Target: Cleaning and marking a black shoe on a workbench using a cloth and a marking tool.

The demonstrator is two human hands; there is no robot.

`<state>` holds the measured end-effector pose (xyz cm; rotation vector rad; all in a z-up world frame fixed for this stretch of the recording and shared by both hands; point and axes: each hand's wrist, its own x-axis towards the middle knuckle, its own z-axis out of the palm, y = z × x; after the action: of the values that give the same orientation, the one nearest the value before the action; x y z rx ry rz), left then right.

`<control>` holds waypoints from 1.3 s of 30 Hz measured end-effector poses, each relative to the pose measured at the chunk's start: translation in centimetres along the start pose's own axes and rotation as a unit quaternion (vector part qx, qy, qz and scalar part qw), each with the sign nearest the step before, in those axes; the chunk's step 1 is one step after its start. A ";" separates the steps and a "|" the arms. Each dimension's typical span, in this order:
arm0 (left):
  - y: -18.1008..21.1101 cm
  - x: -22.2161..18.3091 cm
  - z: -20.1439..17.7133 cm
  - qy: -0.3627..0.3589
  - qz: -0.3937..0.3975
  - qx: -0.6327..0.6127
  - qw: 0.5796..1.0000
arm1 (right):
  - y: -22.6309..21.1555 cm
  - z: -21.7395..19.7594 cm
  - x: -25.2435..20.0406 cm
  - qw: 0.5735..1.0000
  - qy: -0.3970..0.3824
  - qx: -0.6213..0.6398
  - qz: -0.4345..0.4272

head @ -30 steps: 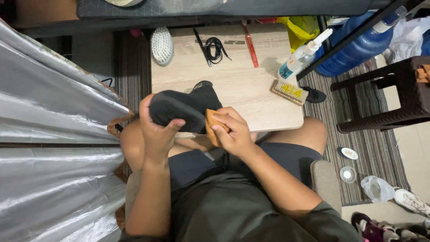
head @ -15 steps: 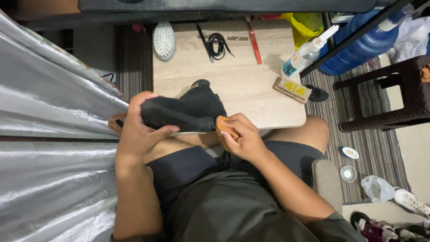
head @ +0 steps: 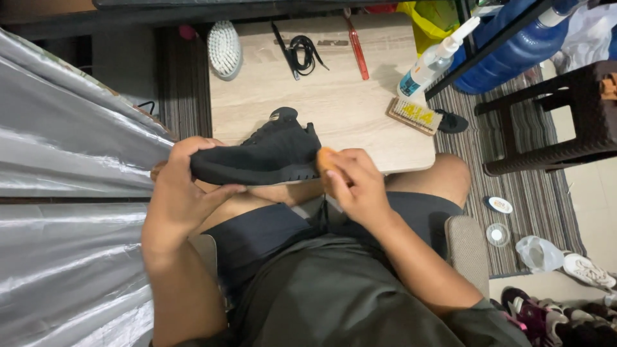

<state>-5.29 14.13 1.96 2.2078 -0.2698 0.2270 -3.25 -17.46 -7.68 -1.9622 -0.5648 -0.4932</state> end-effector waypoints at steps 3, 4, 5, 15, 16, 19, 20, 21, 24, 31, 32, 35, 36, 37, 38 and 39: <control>-0.4 -0.3 0.8 -0.002 0.017 -0.037 0.999 | -0.2 2.2 -0.2 0.998 -0.032 -0.001 -0.045; -0.2 -0.4 0.6 -0.003 0.018 -0.037 0.999 | 0.7 2.3 -0.4 0.999 -0.031 -0.002 -0.044; 0.0 -0.5 0.5 0.000 0.017 -0.028 0.999 | 1.5 2.2 -0.7 0.998 -0.031 0.006 -0.051; -2.0 -1.6 2.4 0.026 -0.076 0.101 0.992 | 6.6 -1.5 0.9 0.984 -0.018 -0.174 0.017; -2.8 -1.9 2.9 0.024 -0.077 0.100 0.992 | 6.7 -1.4 1.7 0.984 -0.018 -0.175 0.020; -3.7 -2.1 4.0 0.032 -0.046 0.095 0.994 | 8.0 -0.9 5.1 0.981 -0.024 -0.192 0.017; -3.2 -2.2 4.1 0.036 -0.052 0.115 0.991 | 8.9 -0.6 6.2 0.977 -0.034 -0.210 0.012; -2.7 -2.0 4.2 0.042 -0.056 0.134 0.989 | 9.9 -0.3 7.4 0.973 -0.043 -0.228 0.004; 1.4 -0.3 3.6 -0.003 -0.184 0.155 0.971 | 12.0 0.8 10.1 0.958 -0.120 -0.251 0.075; -5.4 -3.6 5.6 0.031 0.027 0.161 0.986 | 14.3 2.3 14.3 0.942 -0.173 -0.250 0.142; -5.5 -3.3 5.4 0.029 0.053 0.164 0.985 | 14.0 2.5 14.7 0.949 -0.156 -0.231 0.150; -4.7 -1.8 4.6 0.031 0.085 0.171 0.981 | 12.9 2.6 16.6 0.947 -0.145 -0.216 0.190; -4.2 -1.2 4.3 0.034 0.093 0.175 0.980 | 12.6 2.5 17.5 0.938 -0.150 -0.220 0.224; -4.6 -1.5 4.3 0.032 0.093 0.174 0.980 | 13.3 2.7 18.2 0.937 -0.151 -0.220 0.225; -5.0 -1.8 4.4 0.002 0.037 0.148 0.988 | 14.1 3.0 18.9 0.953 -0.111 -0.212 0.184; -5.5 -2.0 4.7 -0.030 -0.016 0.120 0.992 | 14.9 2.9 19.6 0.965 -0.070 -0.206 0.144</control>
<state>-5.35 13.83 -5.57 2.4573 -0.2493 0.1833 21.51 -17.34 -8.48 -2.4449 -0.2656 -0.3050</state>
